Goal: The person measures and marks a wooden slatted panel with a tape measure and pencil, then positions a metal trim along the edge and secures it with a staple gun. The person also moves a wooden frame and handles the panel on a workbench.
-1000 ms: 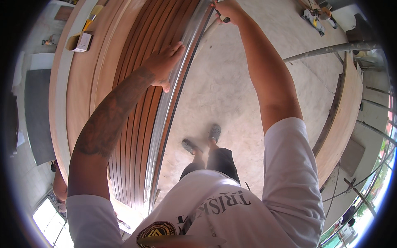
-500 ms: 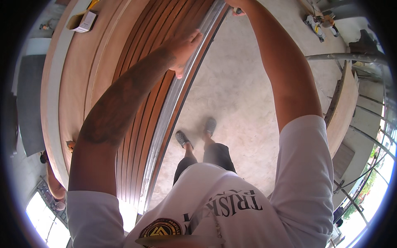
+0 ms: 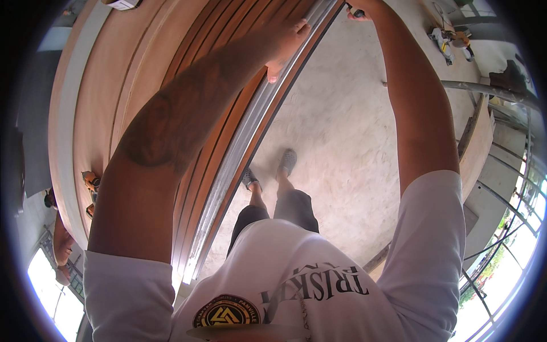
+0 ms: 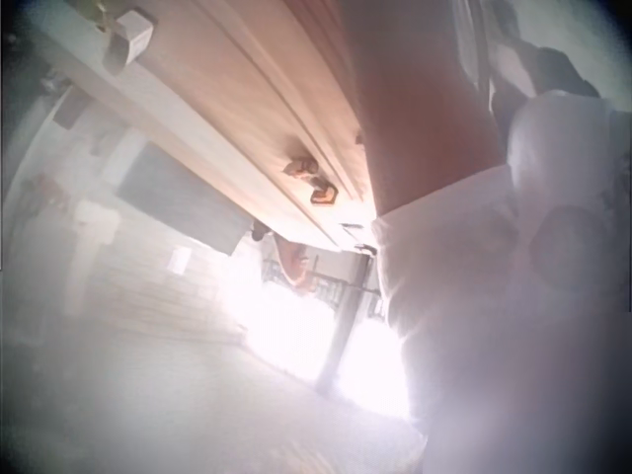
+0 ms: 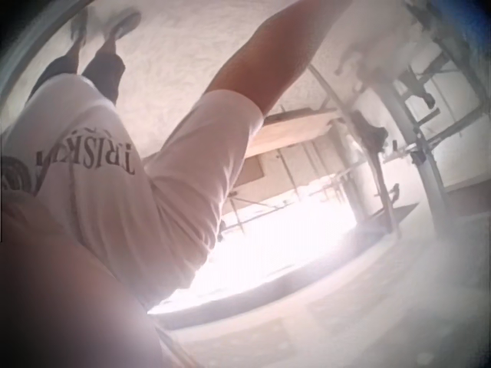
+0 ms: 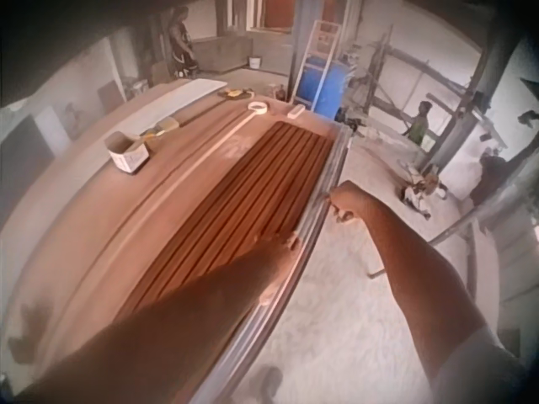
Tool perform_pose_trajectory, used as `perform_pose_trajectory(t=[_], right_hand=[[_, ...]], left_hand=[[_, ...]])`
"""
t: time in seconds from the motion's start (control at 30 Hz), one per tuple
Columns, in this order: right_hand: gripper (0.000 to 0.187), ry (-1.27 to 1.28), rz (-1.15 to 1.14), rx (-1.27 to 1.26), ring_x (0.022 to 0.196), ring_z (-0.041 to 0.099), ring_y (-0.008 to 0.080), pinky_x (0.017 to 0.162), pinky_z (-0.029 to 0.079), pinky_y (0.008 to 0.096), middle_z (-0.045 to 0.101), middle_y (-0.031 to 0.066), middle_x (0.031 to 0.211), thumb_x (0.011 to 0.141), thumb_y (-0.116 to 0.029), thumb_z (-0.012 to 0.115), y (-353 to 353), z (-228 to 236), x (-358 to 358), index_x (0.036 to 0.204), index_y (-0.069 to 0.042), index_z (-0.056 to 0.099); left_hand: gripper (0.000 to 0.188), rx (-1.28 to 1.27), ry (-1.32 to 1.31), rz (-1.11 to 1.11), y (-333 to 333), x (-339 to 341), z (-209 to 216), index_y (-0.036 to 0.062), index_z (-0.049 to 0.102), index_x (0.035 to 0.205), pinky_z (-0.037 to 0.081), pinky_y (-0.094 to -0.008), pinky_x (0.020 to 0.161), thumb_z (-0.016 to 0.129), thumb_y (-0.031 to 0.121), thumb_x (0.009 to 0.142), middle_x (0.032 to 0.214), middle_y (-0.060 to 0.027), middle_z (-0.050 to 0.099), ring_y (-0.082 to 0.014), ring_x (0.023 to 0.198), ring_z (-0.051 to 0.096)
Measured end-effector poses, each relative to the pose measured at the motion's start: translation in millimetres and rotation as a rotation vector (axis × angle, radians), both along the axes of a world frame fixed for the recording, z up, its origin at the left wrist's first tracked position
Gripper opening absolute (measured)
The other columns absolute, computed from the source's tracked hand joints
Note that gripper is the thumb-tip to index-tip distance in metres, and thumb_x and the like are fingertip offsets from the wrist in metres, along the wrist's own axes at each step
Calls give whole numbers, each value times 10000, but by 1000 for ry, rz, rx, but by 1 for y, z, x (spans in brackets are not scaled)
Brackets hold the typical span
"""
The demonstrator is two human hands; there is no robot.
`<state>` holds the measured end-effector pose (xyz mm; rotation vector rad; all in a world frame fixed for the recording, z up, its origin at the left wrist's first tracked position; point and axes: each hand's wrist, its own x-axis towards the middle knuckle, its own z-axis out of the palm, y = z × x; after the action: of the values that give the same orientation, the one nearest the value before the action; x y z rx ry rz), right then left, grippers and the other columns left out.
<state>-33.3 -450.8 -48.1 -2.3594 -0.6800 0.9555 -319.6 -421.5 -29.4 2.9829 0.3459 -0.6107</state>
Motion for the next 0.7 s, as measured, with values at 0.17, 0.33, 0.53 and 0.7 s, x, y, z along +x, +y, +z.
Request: perform_pose_trajectory(t=[0.17, 0.33, 0.53, 0.7], right_hand=[[264, 46, 19, 30, 546, 628, 274, 405, 473, 370, 646, 181, 777, 1022, -150, 524, -4, 4, -1, 984, 28, 716], [248, 9, 4, -125, 538, 610, 259, 403, 441, 364, 661, 190, 790, 1020, -164, 563, -2, 12, -1, 950, 26, 705], [207, -66, 74, -57, 582, 646, 269, 448, 427, 374, 687, 192, 819, 1005, -133, 592, -9, 21, 24, 926, 28, 695], [185, 22, 46, -105, 634, 662, 269, 464, 428, 374, 684, 184, 830, 1004, -123, 592, 4, 15, 32, 954, 10, 711]], left_hand=[[1447, 25, 20, 4, 0, 3, -5, 47, 195, 1641, 440, -517, 1183, 1051, 264, 494, 1721, -123, 205, -293, 1513, 379], [1471, 25, 44, 6, 1, 4, -10, 67, 155, 1656, 421, -534, 1196, 1049, 281, 507, 1728, -107, 186, -294, 1510, 385], [1475, -13, 81, 8, 6, 9, -7, 65, 119, 1661, 370, -605, 1210, 1040, 274, 528, 1736, -95, 163, -298, 1538, 336], [1471, 0, 81, 8, 4, 8, -3, 71, 131, 1661, 389, -614, 1193, 1042, 264, 522, 1735, -91, 168, -301, 1534, 343]])
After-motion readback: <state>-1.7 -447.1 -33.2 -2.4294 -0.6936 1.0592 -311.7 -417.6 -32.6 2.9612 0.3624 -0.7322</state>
